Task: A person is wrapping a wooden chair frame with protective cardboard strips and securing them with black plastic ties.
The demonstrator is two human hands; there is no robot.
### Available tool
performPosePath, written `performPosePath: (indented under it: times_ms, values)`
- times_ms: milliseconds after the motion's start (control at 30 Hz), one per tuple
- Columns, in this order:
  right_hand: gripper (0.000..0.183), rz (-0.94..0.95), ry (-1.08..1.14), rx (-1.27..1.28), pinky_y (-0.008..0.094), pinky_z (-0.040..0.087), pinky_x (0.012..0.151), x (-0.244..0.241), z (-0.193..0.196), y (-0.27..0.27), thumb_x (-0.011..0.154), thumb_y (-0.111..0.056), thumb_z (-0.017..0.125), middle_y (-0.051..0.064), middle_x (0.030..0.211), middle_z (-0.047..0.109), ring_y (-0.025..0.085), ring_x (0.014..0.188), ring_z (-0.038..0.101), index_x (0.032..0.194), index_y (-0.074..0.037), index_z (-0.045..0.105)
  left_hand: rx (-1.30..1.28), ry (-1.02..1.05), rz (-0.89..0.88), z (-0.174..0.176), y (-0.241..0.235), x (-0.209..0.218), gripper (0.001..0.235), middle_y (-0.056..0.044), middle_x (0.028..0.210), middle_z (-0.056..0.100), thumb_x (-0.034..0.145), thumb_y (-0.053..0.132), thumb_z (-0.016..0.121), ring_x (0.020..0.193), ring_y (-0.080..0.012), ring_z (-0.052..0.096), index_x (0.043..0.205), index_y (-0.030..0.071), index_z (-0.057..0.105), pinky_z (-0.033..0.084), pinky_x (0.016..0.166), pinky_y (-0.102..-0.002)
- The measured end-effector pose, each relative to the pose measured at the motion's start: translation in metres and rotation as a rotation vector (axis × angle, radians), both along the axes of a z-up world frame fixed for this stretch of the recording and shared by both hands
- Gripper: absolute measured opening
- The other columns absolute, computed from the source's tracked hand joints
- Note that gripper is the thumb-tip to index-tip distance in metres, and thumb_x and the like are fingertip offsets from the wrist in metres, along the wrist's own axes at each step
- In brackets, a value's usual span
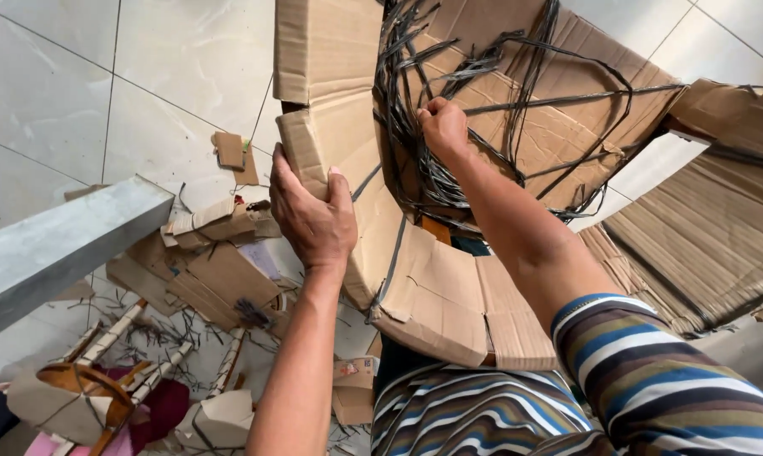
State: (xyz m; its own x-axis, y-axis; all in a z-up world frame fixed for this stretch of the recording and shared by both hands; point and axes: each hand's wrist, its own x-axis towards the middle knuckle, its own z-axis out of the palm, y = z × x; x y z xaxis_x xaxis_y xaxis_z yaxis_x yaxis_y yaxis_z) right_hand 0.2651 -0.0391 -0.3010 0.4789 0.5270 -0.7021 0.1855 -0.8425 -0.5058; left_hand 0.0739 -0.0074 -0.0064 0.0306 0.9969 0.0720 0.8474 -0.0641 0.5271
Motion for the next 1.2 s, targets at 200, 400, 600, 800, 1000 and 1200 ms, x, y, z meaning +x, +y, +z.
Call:
performPosePath:
  times_ms: [200, 400, 600, 800, 1000, 1200]
  values:
    - [0.02, -0.27, 0.371, 0.444, 0.026, 0.048, 0.065, 0.022, 0.107, -0.023, 0.095, -0.032, 0.068, 0.009, 0.077, 0.065, 0.017, 0.075, 0.062, 0.097, -0.012, 0.067, 0.037, -0.011, 0.008, -0.017, -0.003, -0.007, 0.07, -0.024, 0.132, 0.061, 0.083, 0.026, 0.071, 0.117, -0.0461, 0.063, 0.144, 0.0, 0.049, 0.048, 0.1, -0.056]
    - [0.009, -0.477, 0.618, 0.727, 0.018, 0.044, 0.066, 0.051, 0.328, -0.053, 0.1, -0.016, 0.059, 0.021, 0.09, 0.075, 0.022, 0.085, 0.076, 0.1, -0.009, 0.054, 0.202, -0.018, -0.031, -0.013, -0.002, -0.005, 0.075, -0.021, 0.142, 0.055, 0.084, 0.033, 0.07, 0.127, -0.0443, 0.059, 0.148, 0.003, 0.046, 0.045, 0.103, -0.059]
    - [0.007, -0.608, 0.826, 1.036, 0.04, 0.065, 0.087, 0.091, 0.397, -0.113, 0.106, -0.017, 0.057, 0.013, 0.086, 0.07, 0.03, 0.094, 0.079, 0.105, -0.01, 0.056, 0.41, -0.087, -0.265, 0.006, -0.033, 0.001, 0.067, -0.018, 0.154, 0.048, 0.091, 0.046, 0.067, 0.143, -0.0369, 0.047, 0.144, 0.008, 0.053, 0.035, 0.115, -0.053]
    - [0.015, -0.509, 0.935, 1.122, 0.038, 0.06, 0.086, 0.056, 0.514, -0.141, 0.106, -0.015, 0.055, 0.008, 0.086, 0.068, 0.025, 0.088, 0.07, 0.092, -0.009, 0.054, -0.007, -0.385, -0.616, 0.044, -0.121, 0.081, 0.104, -0.022, 0.172, 0.019, 0.086, 0.023, 0.082, 0.159, -0.0376, 0.029, 0.164, 0.013, 0.014, 0.033, 0.13, -0.046]
    - [0.009, -0.569, 1.062, 1.173, 0.038, 0.057, 0.09, 0.032, 0.549, -0.162, 0.098, -0.018, 0.066, 0.005, 0.084, 0.069, 0.023, 0.092, 0.071, 0.094, -0.009, 0.065, -0.182, -0.428, -0.602, 0.026, -0.133, 0.064, 0.116, -0.027, 0.17, 0.014, 0.079, 0.017, 0.088, 0.158, -0.0407, 0.018, 0.163, 0.006, 0.009, 0.018, 0.13, -0.044]
    - [0.01, -0.514, 0.806, 1.324, 0.038, 0.062, 0.086, 0.023, 0.566, -0.181, 0.104, -0.016, 0.057, 0.008, 0.087, 0.069, 0.027, 0.091, 0.073, 0.097, -0.009, 0.054, -0.868, -0.789, -0.697, 0.069, -0.142, 0.044, 0.032, -0.004, 0.082, 0.063, 0.11, 0.028, 0.047, 0.048, -0.0041, 0.04, 0.104, 0.009, 0.072, 0.033, 0.033, -0.019]
